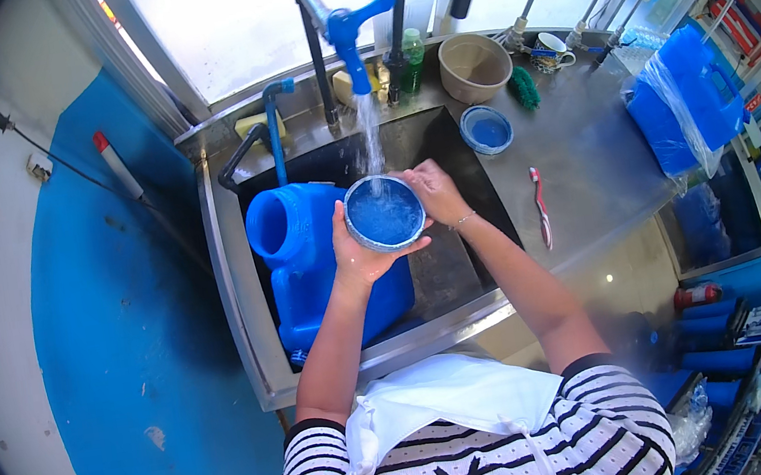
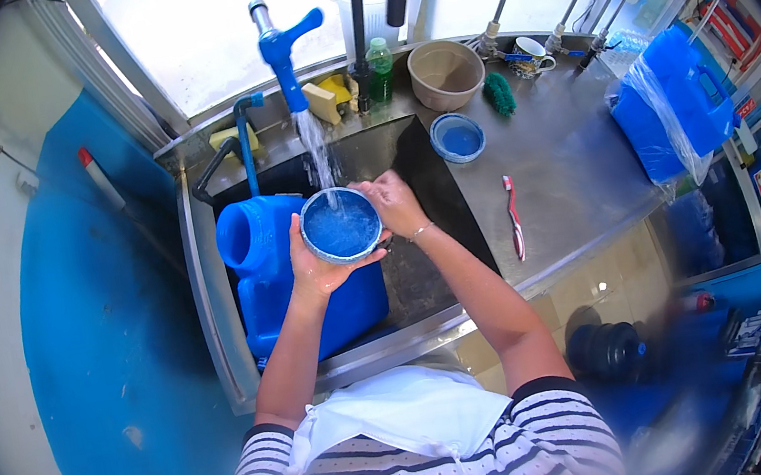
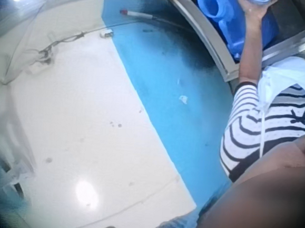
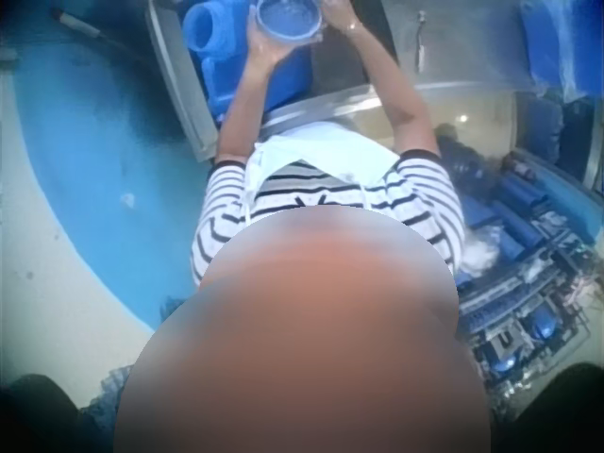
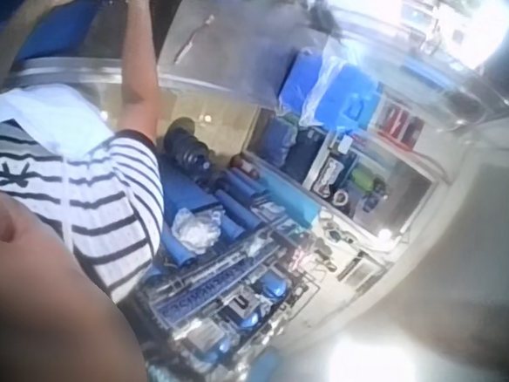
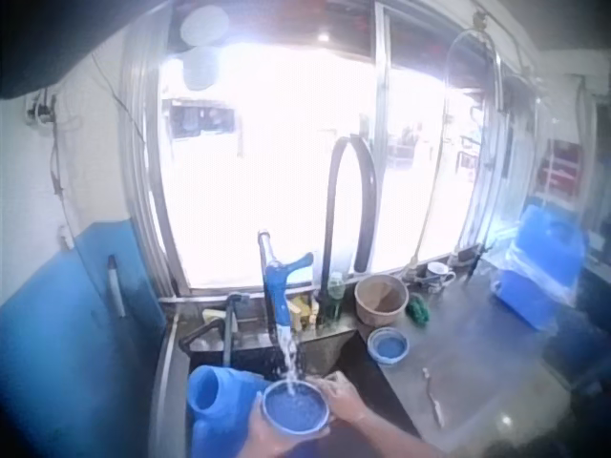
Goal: The person uses a red heat gun to shrink-wrap a blue plastic water container, then removes the wrap and places the container in a sink. They rinse the container under running water and scrub the interior with a toothbrush. The person repeats the shrink-wrapping process on a second container and cleans it in the same way.
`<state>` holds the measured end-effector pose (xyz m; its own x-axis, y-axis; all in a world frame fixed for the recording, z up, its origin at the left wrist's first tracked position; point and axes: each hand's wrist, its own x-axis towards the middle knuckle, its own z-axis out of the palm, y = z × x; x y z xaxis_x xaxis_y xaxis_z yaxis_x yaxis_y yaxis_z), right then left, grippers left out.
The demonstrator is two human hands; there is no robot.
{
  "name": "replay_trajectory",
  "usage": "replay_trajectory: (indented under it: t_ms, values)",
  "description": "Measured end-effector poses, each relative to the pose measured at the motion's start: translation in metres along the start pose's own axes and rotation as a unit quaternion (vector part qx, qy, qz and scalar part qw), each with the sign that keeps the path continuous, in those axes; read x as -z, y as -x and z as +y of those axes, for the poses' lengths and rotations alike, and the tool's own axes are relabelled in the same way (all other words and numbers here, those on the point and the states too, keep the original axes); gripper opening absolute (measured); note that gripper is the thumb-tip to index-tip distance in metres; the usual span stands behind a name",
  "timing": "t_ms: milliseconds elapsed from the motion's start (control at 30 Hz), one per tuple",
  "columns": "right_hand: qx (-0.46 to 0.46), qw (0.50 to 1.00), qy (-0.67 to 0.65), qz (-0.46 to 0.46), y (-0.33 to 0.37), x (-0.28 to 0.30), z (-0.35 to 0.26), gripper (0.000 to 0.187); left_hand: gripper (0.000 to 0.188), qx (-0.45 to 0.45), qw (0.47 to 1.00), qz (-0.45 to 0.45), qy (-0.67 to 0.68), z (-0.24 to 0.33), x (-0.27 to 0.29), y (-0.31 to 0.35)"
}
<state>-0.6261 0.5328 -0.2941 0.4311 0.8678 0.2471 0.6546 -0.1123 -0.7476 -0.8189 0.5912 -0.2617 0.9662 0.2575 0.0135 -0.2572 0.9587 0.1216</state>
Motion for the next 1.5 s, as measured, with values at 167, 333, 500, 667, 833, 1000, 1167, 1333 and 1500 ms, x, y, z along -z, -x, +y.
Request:
replay_trajectory:
  t_ms: [167, 333, 500, 667, 833, 1000, 1167, 1333, 1500]
  values:
    - [-0.021, 0.907, 0.399, 0.136, -0.016, 0.079, 0.083, 0.027, 0.095, -0.047, 0.998, -0.021, 0.034, -0.013, 0.004, -0.032]
    - [0.016, 0.924, 0.383, 0.020, -0.009, 0.154, 0.153, 0.023, 0.098, -0.123, 0.992, 0.018, -0.018, -0.020, 0.005, -0.039]
    - [-0.142, 0.897, 0.418, 0.029, 0.009, 0.254, 0.223, 0.024, 0.098, -0.161, 0.986, 0.035, 0.009, -0.035, 0.012, -0.033]
    - [-0.165, 0.895, 0.391, 0.139, -0.016, 0.299, 0.238, 0.028, 0.093, -0.186, 0.980, 0.061, 0.032, -0.042, 0.012, -0.046]
    - [-0.263, 0.879, 0.304, -0.258, 0.081, 0.211, 0.152, 0.059, 0.095, -0.206, 0.977, 0.061, -0.009, -0.036, 0.012, -0.059]
    - [-0.080, 0.987, 0.140, -0.010, 0.096, 0.152, 0.088, 0.030, 0.074, -0.259, 0.960, 0.085, -0.070, -0.028, 0.022, -0.061]
    - [0.069, 0.982, 0.137, -0.108, 0.057, 0.090, 0.008, 0.034, 0.059, -0.301, 0.936, 0.098, -0.151, -0.027, 0.041, -0.062]
    - [0.002, 0.952, -0.123, -0.280, 0.055, 0.067, -0.036, 0.029, 0.051, -0.301, 0.911, 0.128, -0.252, -0.010, 0.045, -0.041]
    - [-0.003, 0.962, -0.040, -0.270, 0.037, 0.057, -0.010, 0.026, 0.051, -0.255, 0.895, 0.172, -0.323, 0.001, 0.036, -0.025]
